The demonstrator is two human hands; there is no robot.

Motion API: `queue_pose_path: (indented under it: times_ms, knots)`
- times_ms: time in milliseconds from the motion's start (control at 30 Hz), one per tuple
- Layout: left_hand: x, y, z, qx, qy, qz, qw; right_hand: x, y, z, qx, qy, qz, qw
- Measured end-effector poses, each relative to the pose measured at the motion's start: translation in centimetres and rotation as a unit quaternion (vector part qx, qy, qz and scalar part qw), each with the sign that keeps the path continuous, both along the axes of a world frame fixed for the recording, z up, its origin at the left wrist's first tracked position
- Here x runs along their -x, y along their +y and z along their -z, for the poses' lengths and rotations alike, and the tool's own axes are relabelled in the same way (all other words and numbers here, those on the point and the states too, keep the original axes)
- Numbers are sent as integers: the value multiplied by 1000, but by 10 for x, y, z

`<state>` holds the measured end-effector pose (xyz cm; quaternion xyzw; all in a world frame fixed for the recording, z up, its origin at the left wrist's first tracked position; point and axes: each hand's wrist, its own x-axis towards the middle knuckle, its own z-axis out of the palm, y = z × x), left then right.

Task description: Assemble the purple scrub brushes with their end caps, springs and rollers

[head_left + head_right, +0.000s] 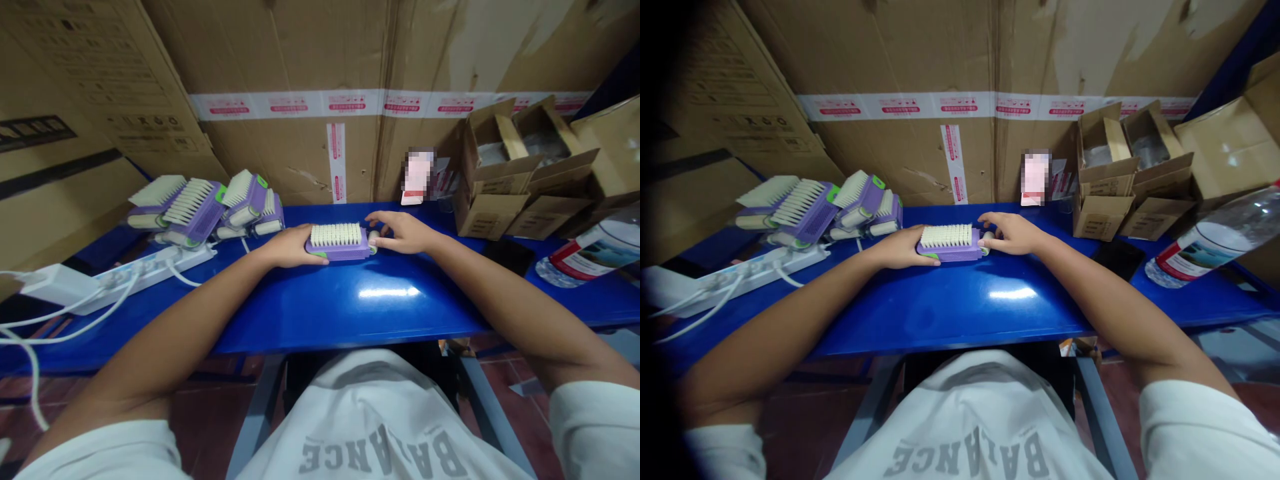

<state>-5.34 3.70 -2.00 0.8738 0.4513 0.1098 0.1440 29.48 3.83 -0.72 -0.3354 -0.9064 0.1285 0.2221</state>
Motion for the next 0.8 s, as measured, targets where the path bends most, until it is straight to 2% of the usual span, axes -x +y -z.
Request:
queue_pose_path:
  times_ms: [433,600,800]
  knots:
    - [0,2,2,4,6,-13,1000,1,-5,-4,-53,48,10,997]
    - [0,2,2,2,6,-13,1000,4,-8,-6,-48,50,-10,998]
    - [0,3,2,1,2,-6,1000,1,-2,-4,-20,22,6,1000]
